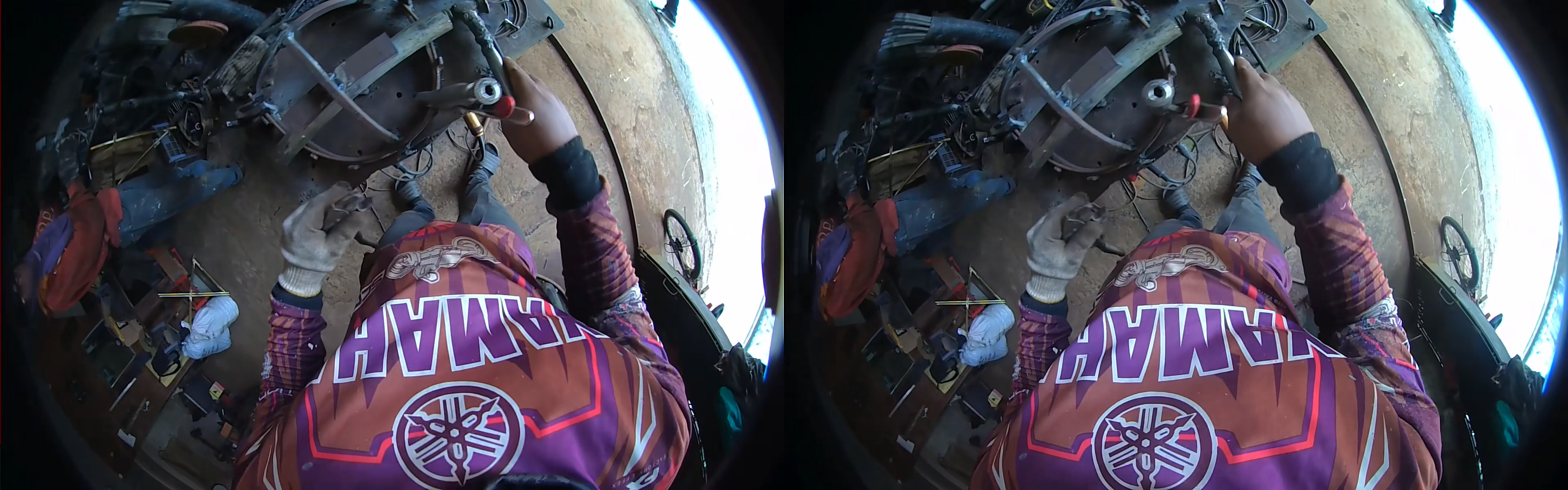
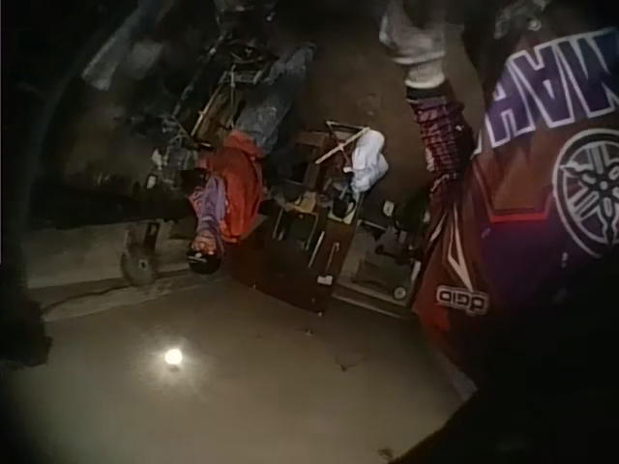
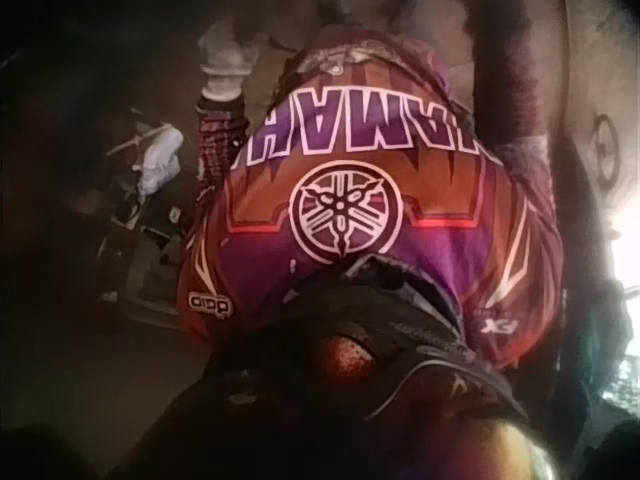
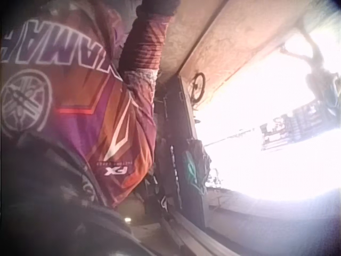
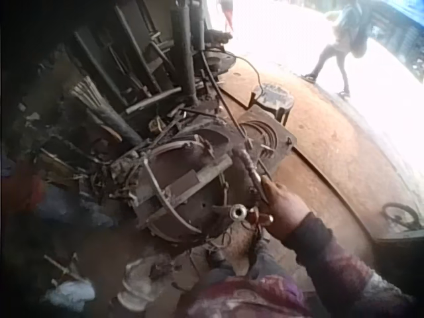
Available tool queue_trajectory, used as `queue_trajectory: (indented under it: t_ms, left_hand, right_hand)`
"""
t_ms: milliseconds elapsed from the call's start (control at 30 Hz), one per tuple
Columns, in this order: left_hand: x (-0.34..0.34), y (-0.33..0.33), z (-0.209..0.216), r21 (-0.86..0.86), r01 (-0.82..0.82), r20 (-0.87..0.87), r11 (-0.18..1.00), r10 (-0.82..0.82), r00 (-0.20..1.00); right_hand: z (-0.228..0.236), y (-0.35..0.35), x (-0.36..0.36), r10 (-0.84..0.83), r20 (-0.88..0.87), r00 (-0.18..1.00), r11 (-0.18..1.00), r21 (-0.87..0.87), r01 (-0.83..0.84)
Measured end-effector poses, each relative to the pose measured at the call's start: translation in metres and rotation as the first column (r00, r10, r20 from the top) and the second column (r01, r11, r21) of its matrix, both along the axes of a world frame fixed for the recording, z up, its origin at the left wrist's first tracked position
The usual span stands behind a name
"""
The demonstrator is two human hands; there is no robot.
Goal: The person uses a hammer and a wrench to align metal strips on a circular jig, adjusts them with locking pliers, and then welds the joints using a welding torch.
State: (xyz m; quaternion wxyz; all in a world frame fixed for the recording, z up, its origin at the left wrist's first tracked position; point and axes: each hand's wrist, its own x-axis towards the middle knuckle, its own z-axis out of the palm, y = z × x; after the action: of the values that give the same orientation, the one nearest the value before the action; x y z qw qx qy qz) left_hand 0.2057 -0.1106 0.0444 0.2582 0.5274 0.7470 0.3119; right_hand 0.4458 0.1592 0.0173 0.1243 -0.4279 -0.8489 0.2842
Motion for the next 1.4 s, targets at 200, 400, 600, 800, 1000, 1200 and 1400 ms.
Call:
queue_trajectory:
  t_ms: [200, 400, 600, 800, 1000, 1200, 1400]
  left_hand:
    - [-0.020, -0.031, 0.011, -0.153, -0.436, 0.511, 0.887, 0.449, 0.733]
    - [-0.046, -0.036, 0.002, -0.021, -0.542, 0.830, 0.840, 0.317, 0.458]
    - [-0.041, -0.019, -0.004, 0.087, -0.435, 0.945, 0.896, 0.064, 0.322]
    - [-0.027, -0.028, 0.001, 0.065, -0.215, 0.629, 0.974, 0.127, 0.767]
    - [-0.046, -0.055, 0.002, -0.140, -0.106, 0.579, 0.984, 0.168, 0.798]
    - [-0.060, -0.052, 0.000, -0.062, -0.139, 0.650, 0.988, 0.146, 0.746]
    - [-0.076, -0.066, -0.013, -0.125, -0.171, 0.572, 0.977, 0.212, 0.792]
  right_hand:
    - [0.011, -0.002, 0.003, -0.036, 0.160, 0.986, 0.996, 0.086, 0.023]
    - [0.048, -0.071, 0.010, -0.229, -0.278, 0.933, 0.926, 0.235, 0.297]
    - [0.074, -0.163, -0.040, 0.172, -0.260, 0.950, 0.979, -0.061, -0.194]
    - [0.046, -0.122, -0.025, -0.107, -0.227, 0.968, 0.887, 0.417, 0.196]
    - [-0.001, -0.023, 0.003, -0.291, 0.292, 0.911, 0.955, 0.035, 0.294]
    - [-0.015, -0.021, -0.010, -0.269, 0.243, 0.932, 0.963, 0.092, 0.254]
    - [0.003, -0.114, 0.055, -0.650, -0.481, 0.588, 0.759, -0.395, 0.517]
